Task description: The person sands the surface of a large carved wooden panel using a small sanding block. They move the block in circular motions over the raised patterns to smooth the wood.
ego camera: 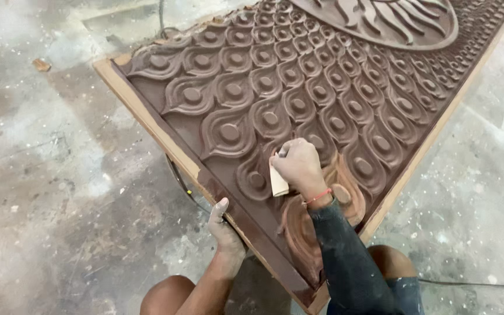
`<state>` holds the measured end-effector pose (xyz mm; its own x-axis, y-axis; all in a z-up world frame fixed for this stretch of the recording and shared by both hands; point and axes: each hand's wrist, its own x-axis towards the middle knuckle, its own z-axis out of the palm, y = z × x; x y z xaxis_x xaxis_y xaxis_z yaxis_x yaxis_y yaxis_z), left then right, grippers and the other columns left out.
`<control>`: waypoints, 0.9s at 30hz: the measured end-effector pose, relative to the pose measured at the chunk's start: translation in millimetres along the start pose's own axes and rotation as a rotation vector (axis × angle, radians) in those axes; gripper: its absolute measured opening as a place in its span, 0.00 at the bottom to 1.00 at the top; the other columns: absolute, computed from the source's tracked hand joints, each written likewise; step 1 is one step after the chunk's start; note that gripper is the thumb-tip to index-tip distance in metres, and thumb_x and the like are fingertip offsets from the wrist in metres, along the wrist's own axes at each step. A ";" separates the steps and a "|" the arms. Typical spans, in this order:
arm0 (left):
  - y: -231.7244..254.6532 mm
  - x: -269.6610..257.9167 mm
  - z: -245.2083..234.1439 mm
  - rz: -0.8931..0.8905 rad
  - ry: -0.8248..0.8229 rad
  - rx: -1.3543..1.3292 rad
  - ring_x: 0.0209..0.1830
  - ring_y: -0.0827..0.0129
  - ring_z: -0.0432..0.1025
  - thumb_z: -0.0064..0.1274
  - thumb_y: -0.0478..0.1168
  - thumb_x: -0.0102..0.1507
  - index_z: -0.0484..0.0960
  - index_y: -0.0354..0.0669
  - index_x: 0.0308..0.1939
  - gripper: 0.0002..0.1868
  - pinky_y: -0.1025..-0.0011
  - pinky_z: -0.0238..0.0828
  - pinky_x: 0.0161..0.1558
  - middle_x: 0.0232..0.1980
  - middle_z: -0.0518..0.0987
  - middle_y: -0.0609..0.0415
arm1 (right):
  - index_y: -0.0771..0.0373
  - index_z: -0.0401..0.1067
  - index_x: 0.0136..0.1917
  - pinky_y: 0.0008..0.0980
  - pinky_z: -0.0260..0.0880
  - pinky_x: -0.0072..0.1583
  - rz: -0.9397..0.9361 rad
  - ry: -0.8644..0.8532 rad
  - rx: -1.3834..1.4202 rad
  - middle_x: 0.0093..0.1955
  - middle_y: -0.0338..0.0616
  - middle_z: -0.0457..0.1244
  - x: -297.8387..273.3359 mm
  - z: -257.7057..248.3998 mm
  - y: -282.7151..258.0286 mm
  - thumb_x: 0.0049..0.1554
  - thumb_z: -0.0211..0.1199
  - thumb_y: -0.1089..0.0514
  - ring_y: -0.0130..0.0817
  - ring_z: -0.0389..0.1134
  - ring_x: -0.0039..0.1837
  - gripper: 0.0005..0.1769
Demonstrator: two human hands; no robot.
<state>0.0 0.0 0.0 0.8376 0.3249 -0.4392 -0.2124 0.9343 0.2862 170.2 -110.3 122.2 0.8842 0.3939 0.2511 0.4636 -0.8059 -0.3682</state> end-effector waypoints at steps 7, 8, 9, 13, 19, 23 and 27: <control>8.1 -9.9 17.7 -0.021 0.051 0.034 0.54 0.49 0.74 0.53 0.51 0.55 0.77 0.33 0.57 0.32 0.53 0.71 0.58 0.54 0.80 0.40 | 0.67 0.77 0.34 0.39 0.72 0.45 0.188 -0.063 0.182 0.33 0.55 0.69 14.2 -7.9 0.0 0.41 0.74 0.49 0.45 0.72 0.37 0.18; 8.8 -8.7 19.0 -0.045 0.031 -0.015 0.55 0.50 0.73 0.54 0.51 0.55 0.77 0.34 0.58 0.32 0.54 0.70 0.59 0.55 0.80 0.41 | 0.68 0.77 0.33 0.39 0.73 0.44 0.201 -0.150 0.208 0.31 0.55 0.68 9.5 -11.7 3.6 0.41 0.74 0.50 0.43 0.73 0.36 0.18; 10.3 -8.3 18.8 -0.074 0.012 -0.057 0.55 0.50 0.73 0.54 0.51 0.55 0.77 0.34 0.58 0.32 0.54 0.69 0.60 0.56 0.80 0.42 | 0.69 0.76 0.32 0.38 0.73 0.44 0.222 -0.236 0.238 0.30 0.54 0.68 5.4 -12.2 5.5 0.41 0.73 0.51 0.41 0.73 0.36 0.17; 11.0 -11.5 18.2 -0.072 0.077 -0.002 0.55 0.49 0.73 0.54 0.51 0.53 0.77 0.35 0.58 0.33 0.53 0.69 0.60 0.56 0.80 0.42 | 0.68 0.74 0.32 0.37 0.72 0.43 0.169 -0.058 0.232 0.30 0.50 0.67 19.3 -5.9 -0.6 0.45 0.75 0.49 0.38 0.69 0.34 0.19; 11.8 -11.5 20.9 -0.040 0.053 0.016 0.54 0.49 0.74 0.53 0.51 0.54 0.77 0.35 0.58 0.33 0.53 0.70 0.58 0.54 0.80 0.41 | 0.65 0.77 0.32 0.43 0.71 0.44 0.033 -0.431 0.112 0.31 0.53 0.68 9.6 -38.8 3.6 0.43 0.72 0.49 0.49 0.71 0.37 0.16; 12.3 -10.9 20.7 -0.041 -0.006 -0.035 0.53 0.50 0.74 0.54 0.51 0.54 0.76 0.35 0.59 0.32 0.54 0.70 0.59 0.54 0.80 0.43 | 0.63 0.77 0.34 0.48 0.69 0.45 -0.005 -0.254 0.017 0.35 0.54 0.68 4.1 -33.6 -10.9 0.46 0.70 0.47 0.55 0.70 0.42 0.16; 13.5 -11.9 18.9 -0.077 -0.025 -0.045 0.53 0.50 0.74 0.53 0.51 0.54 0.77 0.36 0.57 0.32 0.54 0.71 0.58 0.54 0.81 0.44 | 0.63 0.77 0.35 0.48 0.69 0.47 -0.195 -0.441 -0.020 0.37 0.54 0.68 -6.4 -55.6 -3.2 0.46 0.70 0.48 0.56 0.69 0.43 0.15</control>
<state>-3.3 6.0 25.2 0.8646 0.2486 -0.4367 -0.1687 0.9622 0.2137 159.8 -134.8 171.6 0.7225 0.6853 -0.0916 0.6261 -0.7047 -0.3338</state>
